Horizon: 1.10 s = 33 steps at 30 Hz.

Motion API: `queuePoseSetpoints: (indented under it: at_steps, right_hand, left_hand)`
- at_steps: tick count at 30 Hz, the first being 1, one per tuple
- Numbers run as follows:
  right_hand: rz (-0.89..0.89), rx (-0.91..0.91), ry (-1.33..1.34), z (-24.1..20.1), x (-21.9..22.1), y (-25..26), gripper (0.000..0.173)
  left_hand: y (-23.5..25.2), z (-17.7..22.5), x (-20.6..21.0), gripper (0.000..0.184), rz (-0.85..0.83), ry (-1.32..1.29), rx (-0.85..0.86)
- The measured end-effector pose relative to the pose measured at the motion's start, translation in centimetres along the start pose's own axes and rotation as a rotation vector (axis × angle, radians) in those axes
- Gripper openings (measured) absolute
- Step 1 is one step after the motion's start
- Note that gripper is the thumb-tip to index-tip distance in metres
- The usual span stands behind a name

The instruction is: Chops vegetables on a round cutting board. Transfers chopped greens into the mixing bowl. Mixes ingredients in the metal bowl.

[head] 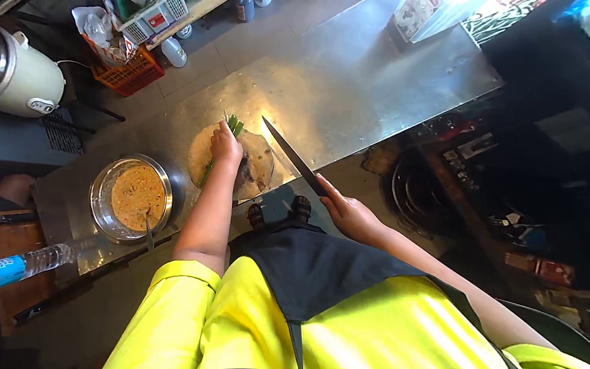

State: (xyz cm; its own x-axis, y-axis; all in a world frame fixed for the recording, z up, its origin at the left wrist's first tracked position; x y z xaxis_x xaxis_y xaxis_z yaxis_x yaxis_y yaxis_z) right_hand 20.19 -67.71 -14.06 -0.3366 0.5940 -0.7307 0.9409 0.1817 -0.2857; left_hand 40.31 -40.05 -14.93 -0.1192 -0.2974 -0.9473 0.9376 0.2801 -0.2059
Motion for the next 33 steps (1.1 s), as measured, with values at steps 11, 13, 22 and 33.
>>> queuePoseSetpoints:
  at_steps: [11, 13, 22, 33]
  right_hand:
    - [-0.255, -0.093, -0.154, -3.3, 0.8, 3.9, 0.054]
    - [-0.254, -0.125, -0.221, -4.2, 0.9, 5.4, 0.053]
    - [-0.240, -0.216, -0.363, -6.3, 0.8, 10.0, 0.056]
    - [-0.275, -0.212, -0.333, -7.4, 3.0, 8.4, 0.055]
  left_hand:
    - [-4.9, -7.5, -1.4, 0.064, -0.063, 0.055, 0.229]
    - [-5.1, -7.8, -1.7, 0.064, 0.004, 0.041, 0.236]
    - [-5.3, -7.6, -1.2, 0.051, 0.172, -0.047, 0.222]
    - [-5.3, -8.0, -0.4, 0.059, 0.173, -0.141, 0.167]
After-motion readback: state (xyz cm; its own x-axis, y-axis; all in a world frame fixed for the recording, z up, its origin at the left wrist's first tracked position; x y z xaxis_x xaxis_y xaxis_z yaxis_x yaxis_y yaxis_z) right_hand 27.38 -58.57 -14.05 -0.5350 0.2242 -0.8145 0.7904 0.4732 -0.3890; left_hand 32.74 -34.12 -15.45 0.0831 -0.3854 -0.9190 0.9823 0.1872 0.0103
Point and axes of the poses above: each hand's wrist, its own y-axis towards the middle knuckle, its own x-axis out of the palm, z = x × y, the point moved 7 cm from there along y, towards the middle knuckle, and after that the axes turned 10 degrees about z, right-handed, at the moved point
